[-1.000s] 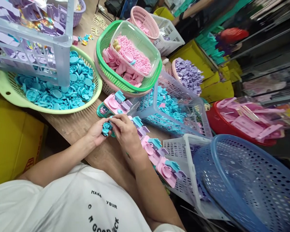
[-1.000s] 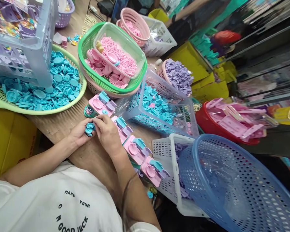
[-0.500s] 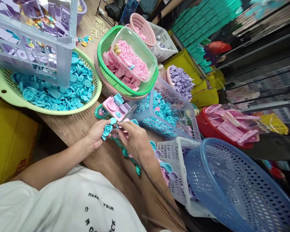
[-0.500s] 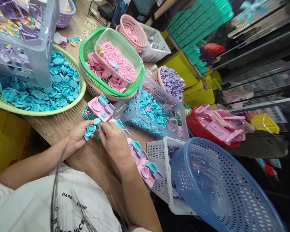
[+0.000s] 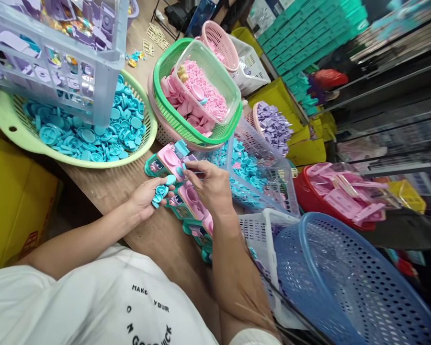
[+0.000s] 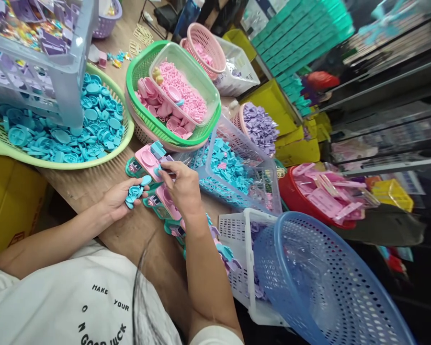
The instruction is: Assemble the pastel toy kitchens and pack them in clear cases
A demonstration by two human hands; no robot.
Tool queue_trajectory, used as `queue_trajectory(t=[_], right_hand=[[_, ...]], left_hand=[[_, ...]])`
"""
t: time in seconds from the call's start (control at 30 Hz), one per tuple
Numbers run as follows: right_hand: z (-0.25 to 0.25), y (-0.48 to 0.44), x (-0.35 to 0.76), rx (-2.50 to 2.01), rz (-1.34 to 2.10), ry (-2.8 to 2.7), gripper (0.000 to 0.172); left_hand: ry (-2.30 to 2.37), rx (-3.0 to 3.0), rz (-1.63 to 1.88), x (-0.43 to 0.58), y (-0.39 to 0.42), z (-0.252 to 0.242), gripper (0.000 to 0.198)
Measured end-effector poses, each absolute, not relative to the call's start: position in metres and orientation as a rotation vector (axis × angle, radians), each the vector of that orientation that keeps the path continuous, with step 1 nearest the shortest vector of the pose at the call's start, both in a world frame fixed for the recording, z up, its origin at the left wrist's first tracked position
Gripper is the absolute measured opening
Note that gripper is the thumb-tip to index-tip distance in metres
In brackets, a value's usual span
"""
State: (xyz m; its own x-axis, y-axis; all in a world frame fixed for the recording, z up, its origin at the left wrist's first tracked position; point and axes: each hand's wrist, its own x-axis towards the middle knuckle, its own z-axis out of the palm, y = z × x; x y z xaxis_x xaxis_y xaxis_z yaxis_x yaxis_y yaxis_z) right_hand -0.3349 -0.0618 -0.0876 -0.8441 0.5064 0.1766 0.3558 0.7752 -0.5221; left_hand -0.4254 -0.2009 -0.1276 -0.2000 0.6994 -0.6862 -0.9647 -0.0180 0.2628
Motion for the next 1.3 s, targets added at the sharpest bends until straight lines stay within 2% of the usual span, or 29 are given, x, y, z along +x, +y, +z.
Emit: queue_trajectory(t=[0.23, 0.5, 0.87, 1.03, 1.3], right_hand=[[-0.091, -0.065, -0.333, -0.627, 0.529, -2.650, 0.014], [-0.100, -0.068, -0.331, -0.621, 0.304, -2.674, 0.018], [-0.112, -0.071, -0.329, -0.332, 0.004, -2.614, 0.013], [-0.110, -0.082, -0.327, -0.266, -0.125, -2.700, 0.018], [-0.119, -0.091, -0.337, -0.458, -0.276, -2.762, 0.026]], left_hand=[[0.818, -0.406, 1.581, -0.424, -0.201, -0.132, 0.024], [0.801, -0.410, 1.595, -0.423, -0.203, -0.139, 0.022], [0.805, -0.403, 1.587, -0.423, -0.204, -0.139, 0.024], [0.816, -0.374, 1.609, -0.421, -0.204, -0.140, 0.024], [0.787, -0.438, 1.553, -0.422, -0.204, -0.130, 0.022]])
